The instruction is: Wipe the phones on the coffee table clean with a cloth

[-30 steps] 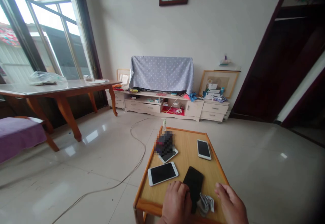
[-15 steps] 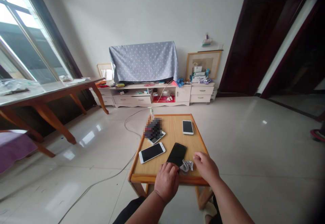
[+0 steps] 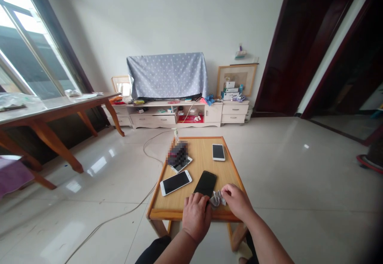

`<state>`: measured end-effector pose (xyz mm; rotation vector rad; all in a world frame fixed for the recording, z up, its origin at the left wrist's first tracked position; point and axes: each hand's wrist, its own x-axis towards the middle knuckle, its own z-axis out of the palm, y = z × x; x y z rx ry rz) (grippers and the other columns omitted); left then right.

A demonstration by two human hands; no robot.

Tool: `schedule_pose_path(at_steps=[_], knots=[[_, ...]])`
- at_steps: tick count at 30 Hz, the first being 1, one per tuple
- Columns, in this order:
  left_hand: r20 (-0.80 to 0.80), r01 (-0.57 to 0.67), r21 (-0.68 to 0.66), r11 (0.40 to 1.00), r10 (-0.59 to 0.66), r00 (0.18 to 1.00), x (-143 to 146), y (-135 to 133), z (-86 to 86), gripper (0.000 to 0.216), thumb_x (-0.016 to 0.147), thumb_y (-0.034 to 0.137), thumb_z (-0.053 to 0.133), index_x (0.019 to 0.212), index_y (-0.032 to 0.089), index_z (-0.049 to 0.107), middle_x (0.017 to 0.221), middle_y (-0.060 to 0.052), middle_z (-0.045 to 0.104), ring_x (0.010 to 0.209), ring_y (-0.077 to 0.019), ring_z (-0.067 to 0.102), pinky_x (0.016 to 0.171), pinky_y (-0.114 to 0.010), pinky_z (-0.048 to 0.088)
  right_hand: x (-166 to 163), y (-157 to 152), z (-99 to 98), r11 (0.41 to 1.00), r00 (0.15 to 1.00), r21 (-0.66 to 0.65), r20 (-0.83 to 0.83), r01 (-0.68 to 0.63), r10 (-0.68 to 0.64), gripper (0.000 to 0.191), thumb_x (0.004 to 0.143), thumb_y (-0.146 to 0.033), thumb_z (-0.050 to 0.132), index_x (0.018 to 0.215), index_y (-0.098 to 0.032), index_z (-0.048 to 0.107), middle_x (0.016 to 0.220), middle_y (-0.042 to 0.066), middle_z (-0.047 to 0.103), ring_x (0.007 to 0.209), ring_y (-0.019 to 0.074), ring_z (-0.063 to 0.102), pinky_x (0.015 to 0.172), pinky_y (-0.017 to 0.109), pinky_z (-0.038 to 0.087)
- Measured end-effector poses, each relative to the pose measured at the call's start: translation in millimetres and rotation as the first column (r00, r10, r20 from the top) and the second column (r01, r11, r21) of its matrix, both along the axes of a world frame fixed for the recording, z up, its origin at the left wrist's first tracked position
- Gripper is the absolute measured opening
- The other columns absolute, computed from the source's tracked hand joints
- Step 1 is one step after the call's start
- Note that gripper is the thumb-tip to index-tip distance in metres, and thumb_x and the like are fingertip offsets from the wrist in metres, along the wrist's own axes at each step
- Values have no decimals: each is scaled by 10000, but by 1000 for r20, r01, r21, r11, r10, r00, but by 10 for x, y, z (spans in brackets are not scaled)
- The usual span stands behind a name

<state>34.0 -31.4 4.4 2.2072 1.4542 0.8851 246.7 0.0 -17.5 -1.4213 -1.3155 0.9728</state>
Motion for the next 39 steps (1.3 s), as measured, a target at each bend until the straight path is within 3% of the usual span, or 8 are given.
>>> schedule_pose_path(at_steps=[4,9,14,18,24,28,32,39], knots=[[335,-51,-109,993,84,938,-61,14,21,208,916,276,538,1041,268,704,1050,-92,650,1036,-301,542,940,-480,359,-112,-125,125,998,926,-54,-378,-27,4,277,841,-495,717,851,-224,664,828,22,704,776,200,614,698,321,466],[575,-15,-277,961,178,798,-133,-90,100,296,945,418,525,1120,224,666,1085,-98,643,1000,-259,599,909,-405,454,-254,-378,350,997,679,-69,-733,-26,-33,321,772,-432,845,932,-232,653,950,31,738,869,196,675,765,339,556],[739,165,-513,842,335,584,-141,-343,282,462,929,505,533,1258,194,622,1144,-121,695,988,-245,644,842,-375,471,-453,-670,463,990,486,-140,-868,-37,-104,243,813,-332,853,972,-236,696,991,14,765,877,151,708,766,284,600],[821,335,-532,778,375,431,-185,-544,476,434,863,460,617,1199,187,653,992,-75,696,837,-183,607,737,-313,439,-625,-910,481,979,431,-203,-886,-32,-170,198,812,-270,851,942,-189,725,967,40,776,873,149,731,785,261,623],[879,418,-467,779,356,317,-270,-793,674,204,747,327,758,862,187,665,746,26,578,669,-108,455,683,-272,371,-780,-1185,605,975,475,-217,-854,50,-214,179,789,-271,850,910,-189,747,943,44,780,883,187,738,816,307,636],[882,382,-459,802,360,304,-334,-915,761,200,763,310,751,905,199,665,756,33,591,675,-113,469,681,-270,364,-867,-1293,704,974,568,-177,-791,144,-228,226,821,-389,818,928,-204,745,919,48,767,818,201,713,695,315,609],[881,299,-448,842,360,307,-365,-1004,875,231,777,275,742,977,205,650,767,44,596,669,-105,474,681,-268,362,-977,-1391,806,959,683,-93,-684,267,-256,280,789,-456,834,921,-232,733,864,15,741,702,162,622,541,248,477],[906,249,-389,887,319,277,-276,-1135,1062,284,813,332,749,1039,203,635,797,44,612,697,-101,497,691,-255,389,-1136,-1620,1085,915,861,178,-440,362,-255,374,832,-584,768,955,-236,704,921,39,727,866,228,662,758,322,547]])
